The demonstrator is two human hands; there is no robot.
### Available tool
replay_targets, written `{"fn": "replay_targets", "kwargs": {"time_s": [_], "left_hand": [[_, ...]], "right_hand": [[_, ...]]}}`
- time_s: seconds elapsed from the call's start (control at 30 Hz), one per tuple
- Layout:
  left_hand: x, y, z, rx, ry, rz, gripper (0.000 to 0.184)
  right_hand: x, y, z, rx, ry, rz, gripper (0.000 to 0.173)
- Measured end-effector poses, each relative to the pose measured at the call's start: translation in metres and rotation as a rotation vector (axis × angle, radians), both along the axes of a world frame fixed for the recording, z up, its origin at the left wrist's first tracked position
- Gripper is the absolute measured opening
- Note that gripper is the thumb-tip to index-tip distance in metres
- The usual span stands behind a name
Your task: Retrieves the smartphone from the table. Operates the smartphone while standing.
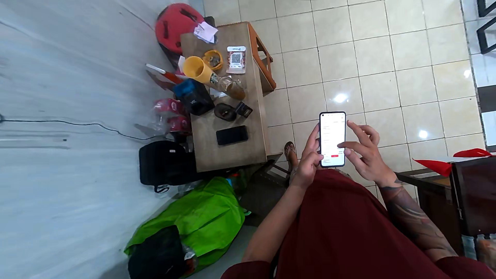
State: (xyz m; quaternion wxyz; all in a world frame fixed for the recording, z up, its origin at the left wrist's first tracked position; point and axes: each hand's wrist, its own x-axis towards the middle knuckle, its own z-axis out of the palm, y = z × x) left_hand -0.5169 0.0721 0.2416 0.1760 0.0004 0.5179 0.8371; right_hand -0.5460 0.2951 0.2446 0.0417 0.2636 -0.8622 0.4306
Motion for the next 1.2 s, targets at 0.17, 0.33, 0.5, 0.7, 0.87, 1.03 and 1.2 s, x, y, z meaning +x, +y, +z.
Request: {"fn": "replay_targets", "kwargs": {"time_s": [0.17,0.33,0.5,0.7,0.87,1.03,1.2], "left_hand": [[0.001,0.001,0.0,0.002,0.01,-0.023,0.084],[0.002,0.001,0.0,0.004,0.012,-0.021,0.085],[0.001,0.0,0.004,-0.009,0.01,0.01,0.085],[0.001,-0.001,0.002,0.006,0.036,0.016,0.085],[0.003,-0.002,-0.001,0.01,0.009,0.01,0.084],[0.006,-0.002,-0.003,0.015,0.026,0.007,0.084],[0.006,-0.002,-0.002,0.012,0.029,-0.006,0.084]], "right_hand": [[-0.003,-0.002,0.003,0.068,-0.044,-0.068,0.046],[-0.002,0.0,0.004,0.075,-0.014,-0.087,0.048],[0.004,0.004,0.001,-0.067,0.1,0.01,0.027],[0.015,0.008,-0.004,-0.12,0.099,0.123,0.022],[0.02,0.009,-0.01,-0.069,0.082,0.108,0.022],[0.018,0.005,-0.004,-0.142,0.016,0.047,0.031],[0.01,0.0,0.001,-0.058,-0.063,0.04,0.05]]}}
